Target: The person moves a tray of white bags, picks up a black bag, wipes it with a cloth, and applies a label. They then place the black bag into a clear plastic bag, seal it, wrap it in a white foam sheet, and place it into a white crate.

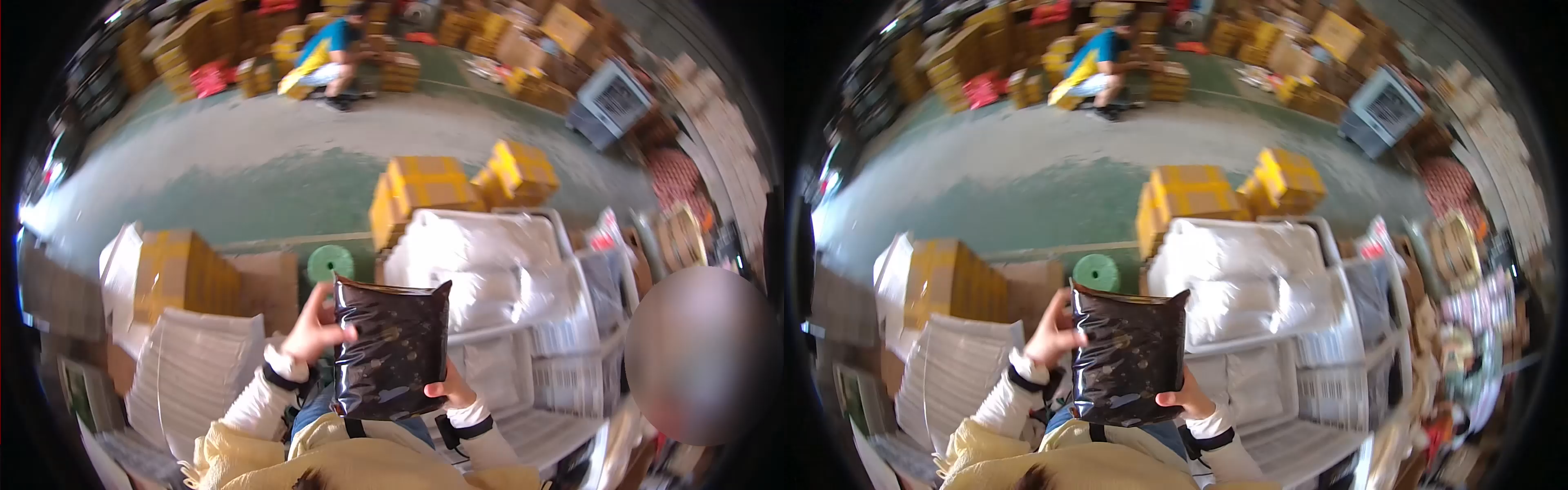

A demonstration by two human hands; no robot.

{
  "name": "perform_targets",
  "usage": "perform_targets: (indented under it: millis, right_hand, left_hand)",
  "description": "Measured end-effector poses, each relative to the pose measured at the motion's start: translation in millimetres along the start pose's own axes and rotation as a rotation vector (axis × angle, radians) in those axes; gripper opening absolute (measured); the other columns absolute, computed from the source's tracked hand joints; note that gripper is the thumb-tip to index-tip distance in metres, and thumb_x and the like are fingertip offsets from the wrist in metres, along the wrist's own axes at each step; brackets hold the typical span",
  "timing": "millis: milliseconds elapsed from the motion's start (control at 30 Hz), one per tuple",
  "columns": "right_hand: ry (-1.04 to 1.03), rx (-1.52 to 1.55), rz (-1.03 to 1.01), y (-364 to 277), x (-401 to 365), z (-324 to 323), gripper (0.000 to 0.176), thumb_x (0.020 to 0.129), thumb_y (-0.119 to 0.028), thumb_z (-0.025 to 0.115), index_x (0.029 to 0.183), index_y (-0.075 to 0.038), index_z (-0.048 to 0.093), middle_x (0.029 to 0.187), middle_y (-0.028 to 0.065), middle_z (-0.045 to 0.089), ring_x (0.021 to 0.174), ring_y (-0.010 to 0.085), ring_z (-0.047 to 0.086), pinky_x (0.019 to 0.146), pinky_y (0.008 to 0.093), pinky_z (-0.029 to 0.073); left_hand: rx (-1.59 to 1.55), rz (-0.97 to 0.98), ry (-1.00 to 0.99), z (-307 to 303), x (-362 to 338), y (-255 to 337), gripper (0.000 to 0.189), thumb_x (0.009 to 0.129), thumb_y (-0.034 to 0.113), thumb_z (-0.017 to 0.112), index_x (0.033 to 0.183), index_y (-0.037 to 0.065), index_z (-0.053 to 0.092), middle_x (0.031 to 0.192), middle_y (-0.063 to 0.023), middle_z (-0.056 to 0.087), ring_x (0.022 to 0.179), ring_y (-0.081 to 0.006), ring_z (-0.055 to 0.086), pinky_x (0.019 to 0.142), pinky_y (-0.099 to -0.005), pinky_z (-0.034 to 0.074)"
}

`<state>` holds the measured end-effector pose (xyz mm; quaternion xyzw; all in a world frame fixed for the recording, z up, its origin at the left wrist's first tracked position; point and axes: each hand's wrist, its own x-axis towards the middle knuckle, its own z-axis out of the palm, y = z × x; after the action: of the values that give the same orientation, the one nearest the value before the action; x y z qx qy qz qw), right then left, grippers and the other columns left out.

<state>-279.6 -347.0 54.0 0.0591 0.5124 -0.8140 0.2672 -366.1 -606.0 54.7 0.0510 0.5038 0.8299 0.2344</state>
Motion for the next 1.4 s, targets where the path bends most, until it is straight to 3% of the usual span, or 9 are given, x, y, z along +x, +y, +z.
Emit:
perform_targets:
  millis: [167, 267, 333, 400, 467, 567, 633, 800, 1400]
  right_hand:
    - [-0.383, -0.174, 0.212, -34, 85, 49, 0.096, 0.06, -0.021, 0.08, 0.136, 0.002, 0.026, 0.127, 0.0102, 0.045, 0.116, 0.0189, 0.042, 0.1, 0.0317, 0.031]
    - [-0.49, -0.291, 0.461, -40, 127, 65, 0.07, 0.068, -0.015, 0.073, 0.127, 0.003, 0.04, 0.115, 0.0103, 0.052, 0.106, 0.0177, 0.05, 0.094, 0.0285, 0.038]
    - [-0.448, -0.201, 0.756, -53, 152, 82, 0.049, 0.074, -0.012, 0.067, 0.117, 0.002, 0.048, 0.105, 0.0086, 0.057, 0.098, 0.0168, 0.055, 0.086, 0.0249, 0.044]
    - [-0.638, -0.095, 0.721, -38, 184, 64, 0.044, 0.085, -0.03, 0.051, 0.116, 0.001, 0.05, 0.101, 0.0086, 0.061, 0.088, 0.0198, 0.062, 0.075, 0.0308, 0.051]
    - [-0.612, -0.19, 0.869, -64, 193, 91, 0.062, 0.089, -0.053, 0.032, 0.117, -0.002, 0.052, 0.094, 0.0105, 0.066, 0.082, 0.0223, 0.065, 0.073, 0.0341, 0.051]
    - [-0.706, -0.18, 0.7, -51, 205, 89, 0.078, 0.085, -0.067, 0.03, 0.129, -0.004, 0.041, 0.104, 0.0117, 0.063, 0.091, 0.0235, 0.063, 0.084, 0.0361, 0.047]
    - [-0.792, -0.207, 0.47, -33, 193, 103, 0.073, 0.082, -0.04, 0.064, 0.137, -0.007, 0.029, 0.116, 0.0086, 0.054, 0.104, 0.0199, 0.054, 0.093, 0.0338, 0.04]
    - [-1.079, -0.45, 0.433, -27, 188, 155, 0.079, 0.07, -0.008, 0.07, 0.136, -0.005, 0.028, 0.128, 0.0091, 0.042, 0.119, 0.0211, 0.041, 0.101, 0.0311, 0.03]
    - [-1.582, -0.705, 0.464, 46, 143, 262, 0.084, 0.066, -0.005, 0.067, 0.138, 0.001, 0.024, 0.127, 0.0126, 0.046, 0.117, 0.0215, 0.044, 0.101, 0.0312, 0.03]
  left_hand:
    - [-0.186, -0.401, -0.204, -132, -15, 36, 0.089, 0.07, 0.068, 0.058, 0.124, -0.003, 0.046, 0.117, -0.0191, 0.056, 0.103, -0.027, 0.057, 0.091, -0.0394, 0.045]
    - [-0.11, -0.653, -0.215, -139, -51, 22, 0.079, 0.07, 0.048, 0.072, 0.125, -0.001, 0.044, 0.117, -0.0161, 0.057, 0.104, -0.0227, 0.056, 0.09, -0.0375, 0.045]
    - [-0.035, -0.552, 0.038, -125, -84, -5, 0.072, 0.07, 0.038, 0.075, 0.123, 0.0, 0.046, 0.115, -0.012, 0.058, 0.102, -0.0213, 0.058, 0.088, -0.0375, 0.047]
    - [-0.279, -0.507, 0.337, -105, -116, -25, 0.061, 0.074, 0.033, 0.072, 0.119, 0.0, 0.05, 0.109, -0.0112, 0.061, 0.093, -0.0193, 0.062, 0.085, -0.0366, 0.05]
    - [-0.434, -0.291, 0.538, -76, -138, -44, 0.054, 0.076, 0.029, 0.069, 0.119, 0.001, 0.05, 0.108, -0.0117, 0.061, 0.092, -0.02, 0.062, 0.086, -0.0362, 0.05]
    - [-0.497, 0.113, 0.75, -30, -152, -58, 0.052, 0.076, 0.024, 0.069, 0.118, 0.0, 0.049, 0.11, -0.0123, 0.06, 0.097, -0.0222, 0.06, 0.087, -0.0368, 0.049]
    - [-0.447, 0.269, 0.944, 3, -154, -56, 0.057, 0.075, 0.023, 0.071, 0.12, 0.0, 0.047, 0.112, -0.0111, 0.058, 0.1, -0.021, 0.057, 0.091, -0.0358, 0.046]
    - [-0.326, 0.499, 1.277, 59, -164, -66, 0.071, 0.07, 0.016, 0.075, 0.129, 0.001, 0.038, 0.119, -0.0063, 0.052, 0.106, -0.0153, 0.05, 0.096, -0.0304, 0.039]
    - [-0.455, 0.696, 2.258, 102, -195, -104, 0.045, 0.078, 0.036, 0.069, 0.104, 0.001, 0.053, 0.093, -0.0022, 0.057, 0.085, -0.01, 0.051, 0.076, -0.025, 0.041]
